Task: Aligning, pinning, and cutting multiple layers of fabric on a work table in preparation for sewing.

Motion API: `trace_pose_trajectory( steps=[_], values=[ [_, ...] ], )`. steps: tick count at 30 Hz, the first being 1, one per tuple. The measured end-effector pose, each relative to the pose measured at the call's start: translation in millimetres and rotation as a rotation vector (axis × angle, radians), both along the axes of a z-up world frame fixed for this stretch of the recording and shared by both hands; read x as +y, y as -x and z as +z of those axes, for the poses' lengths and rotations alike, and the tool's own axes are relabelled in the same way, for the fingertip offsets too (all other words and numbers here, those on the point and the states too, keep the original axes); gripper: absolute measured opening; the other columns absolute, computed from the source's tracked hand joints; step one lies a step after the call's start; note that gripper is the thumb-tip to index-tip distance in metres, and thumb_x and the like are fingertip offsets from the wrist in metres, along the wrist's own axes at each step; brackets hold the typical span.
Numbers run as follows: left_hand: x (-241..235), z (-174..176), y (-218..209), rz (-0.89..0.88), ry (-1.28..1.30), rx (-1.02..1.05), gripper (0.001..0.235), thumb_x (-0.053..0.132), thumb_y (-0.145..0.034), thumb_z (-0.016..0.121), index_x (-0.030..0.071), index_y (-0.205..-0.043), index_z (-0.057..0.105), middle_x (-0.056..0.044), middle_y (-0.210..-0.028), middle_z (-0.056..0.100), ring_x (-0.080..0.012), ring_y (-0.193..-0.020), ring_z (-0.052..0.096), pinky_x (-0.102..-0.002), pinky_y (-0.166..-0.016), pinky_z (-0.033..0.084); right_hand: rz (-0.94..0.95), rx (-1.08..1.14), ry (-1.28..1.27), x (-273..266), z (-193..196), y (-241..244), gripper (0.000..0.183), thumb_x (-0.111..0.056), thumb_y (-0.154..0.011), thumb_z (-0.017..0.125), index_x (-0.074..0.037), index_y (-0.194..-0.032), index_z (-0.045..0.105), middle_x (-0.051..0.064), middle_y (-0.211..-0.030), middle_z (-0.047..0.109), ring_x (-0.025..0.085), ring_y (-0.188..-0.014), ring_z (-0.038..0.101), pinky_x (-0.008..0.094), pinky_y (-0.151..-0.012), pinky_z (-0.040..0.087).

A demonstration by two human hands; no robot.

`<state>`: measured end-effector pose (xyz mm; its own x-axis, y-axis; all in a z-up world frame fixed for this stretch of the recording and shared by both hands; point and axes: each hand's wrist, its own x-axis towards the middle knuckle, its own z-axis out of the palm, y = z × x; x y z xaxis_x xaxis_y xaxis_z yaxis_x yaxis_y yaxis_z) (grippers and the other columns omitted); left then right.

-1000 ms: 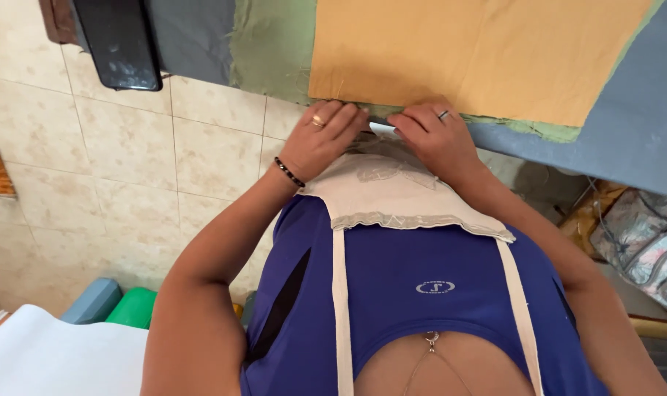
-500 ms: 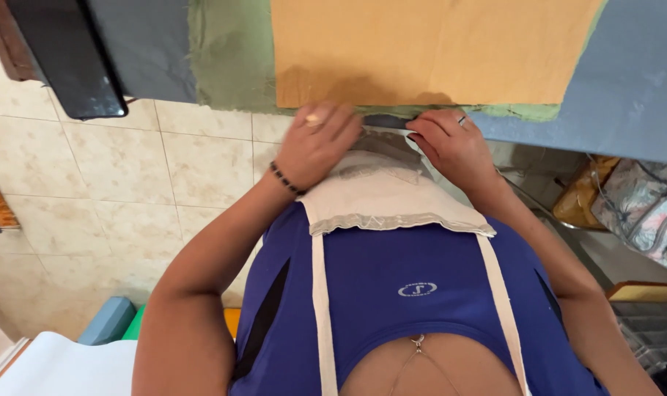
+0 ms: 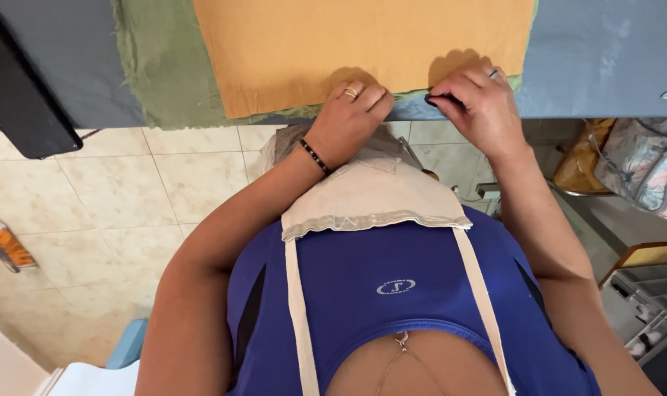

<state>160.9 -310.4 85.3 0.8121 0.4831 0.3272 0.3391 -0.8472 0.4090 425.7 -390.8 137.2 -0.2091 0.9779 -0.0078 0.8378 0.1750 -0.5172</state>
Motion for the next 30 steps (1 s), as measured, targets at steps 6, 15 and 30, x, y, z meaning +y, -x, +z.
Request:
trace_pose_trajectory(
  steps=[6,15,30],
  values=[
    [3,6,-2,0.011,-0.038,-0.035,0.018,-0.008,-0.089,0.061,0.007,-0.099,0.064,-0.007,-0.096,0.058,-0.0237,-0.083,0.056,-0.038,-0.080,0.053,0.054,-0.065,-0.084,-6,-4,-19,0.023,-0.004,-0.103,0.082,-0.006,-0.124,0.072,0.013,-0.123,0.066,0.036,-0.101,0.062,0.049,-0.083,0.055],
    [-3,3,-3,0.094,-0.022,0.132,0.023,-0.002,-0.092,0.061,0.013,-0.110,0.063,-0.005,-0.111,0.063,-0.0263,-0.094,0.061,-0.037,-0.082,0.053,0.143,-0.237,-0.258,-21,-9,-21,0.017,0.007,-0.106,0.071,-0.007,-0.114,0.073,0.008,-0.119,0.062,0.028,-0.097,0.060,0.040,-0.083,0.046],
    [5,1,6,-0.026,-0.234,-0.022,0.011,0.013,-0.106,0.054,0.013,-0.100,0.064,-0.006,-0.100,0.056,-0.0239,-0.088,0.057,-0.034,-0.077,0.046,-0.024,-0.194,-0.320,-45,-36,-22,0.014,-0.027,-0.103,0.077,-0.016,-0.112,0.076,0.003,-0.107,0.067,0.025,-0.097,0.067,0.037,-0.086,0.055]
  ],
)
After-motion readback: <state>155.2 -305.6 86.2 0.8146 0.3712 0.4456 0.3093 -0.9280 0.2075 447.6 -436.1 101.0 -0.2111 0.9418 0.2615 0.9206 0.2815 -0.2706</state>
